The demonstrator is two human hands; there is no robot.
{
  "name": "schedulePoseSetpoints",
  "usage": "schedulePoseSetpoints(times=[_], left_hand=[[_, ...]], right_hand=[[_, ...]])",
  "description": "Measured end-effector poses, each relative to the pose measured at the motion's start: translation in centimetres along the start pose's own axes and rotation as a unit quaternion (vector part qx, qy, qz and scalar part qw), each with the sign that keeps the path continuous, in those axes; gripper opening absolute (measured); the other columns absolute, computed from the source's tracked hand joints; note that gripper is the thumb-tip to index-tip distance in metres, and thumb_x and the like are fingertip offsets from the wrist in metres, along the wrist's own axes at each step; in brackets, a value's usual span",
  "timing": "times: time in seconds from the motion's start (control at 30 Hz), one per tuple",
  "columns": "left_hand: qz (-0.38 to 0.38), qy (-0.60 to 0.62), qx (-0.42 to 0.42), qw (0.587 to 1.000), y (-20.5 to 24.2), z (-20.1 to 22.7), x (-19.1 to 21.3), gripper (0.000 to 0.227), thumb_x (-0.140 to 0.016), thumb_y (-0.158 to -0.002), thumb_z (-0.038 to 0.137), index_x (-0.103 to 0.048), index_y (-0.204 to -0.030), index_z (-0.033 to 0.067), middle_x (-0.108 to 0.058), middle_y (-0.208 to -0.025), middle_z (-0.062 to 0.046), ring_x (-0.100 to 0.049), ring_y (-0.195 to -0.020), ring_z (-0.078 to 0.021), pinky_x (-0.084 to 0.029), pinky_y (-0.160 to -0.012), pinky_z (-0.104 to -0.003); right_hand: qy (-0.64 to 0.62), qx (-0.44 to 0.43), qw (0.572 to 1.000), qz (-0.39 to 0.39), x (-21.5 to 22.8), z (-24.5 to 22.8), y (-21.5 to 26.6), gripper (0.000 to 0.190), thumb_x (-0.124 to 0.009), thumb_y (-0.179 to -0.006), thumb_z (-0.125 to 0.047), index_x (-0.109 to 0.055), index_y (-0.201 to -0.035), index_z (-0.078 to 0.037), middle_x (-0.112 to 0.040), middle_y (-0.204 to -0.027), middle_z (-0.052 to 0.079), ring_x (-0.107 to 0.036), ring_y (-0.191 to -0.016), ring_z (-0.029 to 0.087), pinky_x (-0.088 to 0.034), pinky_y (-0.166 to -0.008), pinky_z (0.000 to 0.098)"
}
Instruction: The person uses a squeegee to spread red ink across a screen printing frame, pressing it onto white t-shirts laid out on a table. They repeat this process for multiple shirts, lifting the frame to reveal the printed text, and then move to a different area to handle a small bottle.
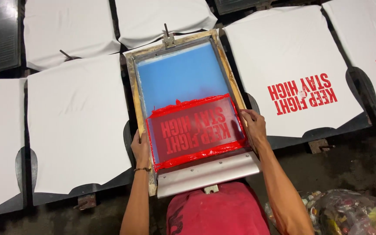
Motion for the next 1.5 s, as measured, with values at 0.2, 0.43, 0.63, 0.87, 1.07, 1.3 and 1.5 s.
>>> schedulePoseSetpoints(times=[0.2,0.43,0.63,0.87,1.07,1.3,1.5], left_hand=[[0.0,0.002,0.01,1.0,-1.2,0.8,-0.6,0.066,-0.063,-0.102,0.037,-0.045,-0.156,0.0042,-0.048,-0.153,-0.025,-0.047,-0.141,-0.0374,-0.043,-0.111,-0.048],[-0.012,0.0,0.024,1.0,-0.8,3.9,-1.8,0.069,-0.063,-0.101,0.04,-0.042,-0.157,0.0053,-0.045,-0.156,-0.025,-0.043,-0.144,-0.0386,-0.041,-0.112,-0.05],[-0.036,0.002,0.016,0.999,-3.8,2.2,-1.5,0.07,-0.061,-0.102,0.041,-0.039,-0.158,0.0037,-0.039,-0.159,-0.026,-0.036,-0.149,-0.0395,-0.034,-0.119,-0.05],[-0.052,-0.059,-0.007,0.997,-7.4,-1.8,0.0,0.072,-0.059,-0.104,0.051,-0.044,-0.155,0.0038,-0.043,-0.155,-0.025,-0.036,-0.148,-0.0411,-0.029,-0.122,-0.05],[-0.063,-0.052,-0.013,0.997,-7.9,-2.9,-0.1,0.073,-0.06,-0.104,0.056,-0.044,-0.156,0.0074,-0.043,-0.153,-0.018,-0.036,-0.148,-0.037,-0.026,-0.124,-0.049],[-0.072,-0.052,-0.022,0.996,-8.4,-3.5,-0.1,0.073,-0.059,-0.106,0.054,-0.04,-0.158,0.0064,-0.042,-0.151,-0.017,-0.035,-0.148,-0.0344,-0.024,-0.124,-0.047],[-0.075,-0.061,-0.026,0.995,-7.6,-2.5,-0.3,0.071,-0.058,-0.106,0.053,-0.041,-0.157,0.006,-0.042,-0.149,-0.016,-0.036,-0.148,-0.0344,-0.024,-0.124,-0.048]], right_hand=[[0.012,0.013,1.0,-0.001,-0.8,0.9,-2.6,0.047,-0.067,-0.094,-0.05,-0.076,-0.119,-0.011,-0.072,-0.116,0.023,-0.064,-0.118,0.044,-0.049,-0.099,0.0495],[0.019,0.005,1.0,-0.003,-1.6,0.5,-4.0,0.049,-0.067,-0.094,-0.052,-0.075,-0.118,-0.01,-0.072,-0.115,0.023,-0.065,-0.117,0.042,-0.049,-0.099,0.0503],[-0.041,-0.016,0.999,-0.013,-2.2,-1.2,-3.8,0.046,-0.064,-0.095,-0.047,-0.075,-0.12,-0.01,-0.07,-0.121,0.024,-0.06,-0.123,0.043,-0.045,-0.105,0.0523],[-0.107,-0.013,0.994,-0.028,-3.4,3.2,-5.4,0.041,-0.056,-0.101,-0.045,-0.076,-0.119,-0.014,-0.067,-0.128,0.016,-0.054,-0.13,0.032,-0.04,-0.112,0.0461],[-0.125,-0.001,0.991,-0.04,-3.8,3.7,-5.5,0.039,-0.054,-0.103,-0.044,-0.076,-0.119,-0.015,-0.065,-0.13,0.012,-0.051,-0.133,0.027,-0.035,-0.118,0.0446],[-0.117,0.005,0.992,-0.054,-3.8,3.6,-5.1,0.04,-0.054,-0.102,-0.045,-0.076,-0.119,-0.016,-0.065,-0.126,0.009,-0.053,-0.127,0.023,-0.037,-0.117,0.0423],[-0.137,0.0,0.989,-0.048,-3.8,4.8,-5.8,0.038,-0.055,-0.103,-0.043,-0.076,-0.117,-0.015,-0.065,-0.125,0.007,-0.053,-0.125,0.022,-0.038,-0.115,0.0412]])
Point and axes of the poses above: each hand's wrist, its own y-axis away from the middle knuckle, its own x-axis out of the back of the hand, z = x × y, the point moved 10 cm from there along -y, towards the middle knuckle
